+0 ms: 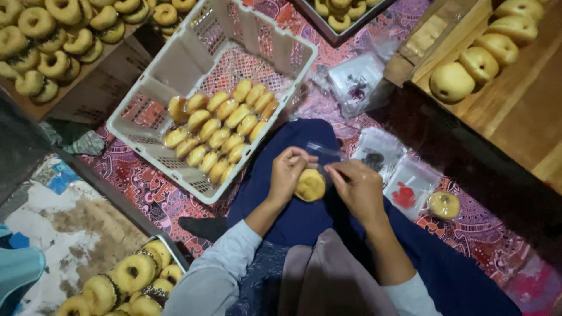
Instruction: The person sits on the floor and repeatedly picks up round pastries from a wooden board, places them into clear plastic bags, and sets the packaged items into a white basket.
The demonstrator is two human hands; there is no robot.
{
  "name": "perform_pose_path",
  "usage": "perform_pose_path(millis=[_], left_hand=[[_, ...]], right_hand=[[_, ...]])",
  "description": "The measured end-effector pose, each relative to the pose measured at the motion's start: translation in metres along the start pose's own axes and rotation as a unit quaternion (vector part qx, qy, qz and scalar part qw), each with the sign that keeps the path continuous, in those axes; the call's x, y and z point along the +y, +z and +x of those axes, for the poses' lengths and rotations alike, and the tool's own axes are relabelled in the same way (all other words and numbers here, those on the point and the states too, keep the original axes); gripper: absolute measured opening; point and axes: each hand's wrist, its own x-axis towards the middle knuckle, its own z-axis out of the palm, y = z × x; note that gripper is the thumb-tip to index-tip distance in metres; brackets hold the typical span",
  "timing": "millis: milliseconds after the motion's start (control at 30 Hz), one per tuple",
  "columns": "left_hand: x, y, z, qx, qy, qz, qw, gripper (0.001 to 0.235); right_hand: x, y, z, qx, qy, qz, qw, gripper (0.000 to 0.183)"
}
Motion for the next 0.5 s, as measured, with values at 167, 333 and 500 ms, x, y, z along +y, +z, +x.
perform_pose_path(millis=[167,333,500], left_hand=[[0.011,0.019,-0.004,-0.002,0.08,0.154,0.985,0.023],[0.025,0.029,-0.021,-0.001,0.23,0.374,0.898,0.015],[0.043,0.037,-0.03,0.057,0.133,0.234,0.961,0.015]], right_hand=[[0.02,0.014,-0.001,0.063,-0.186,-0.002,0.98,0.034],[0.049,0.033,0.004,-0.016,-0.094,0.023,0.995,0.045],[0.107,0.003,-0.003,0.072,0.181,-0.032,0.98,0.028]])
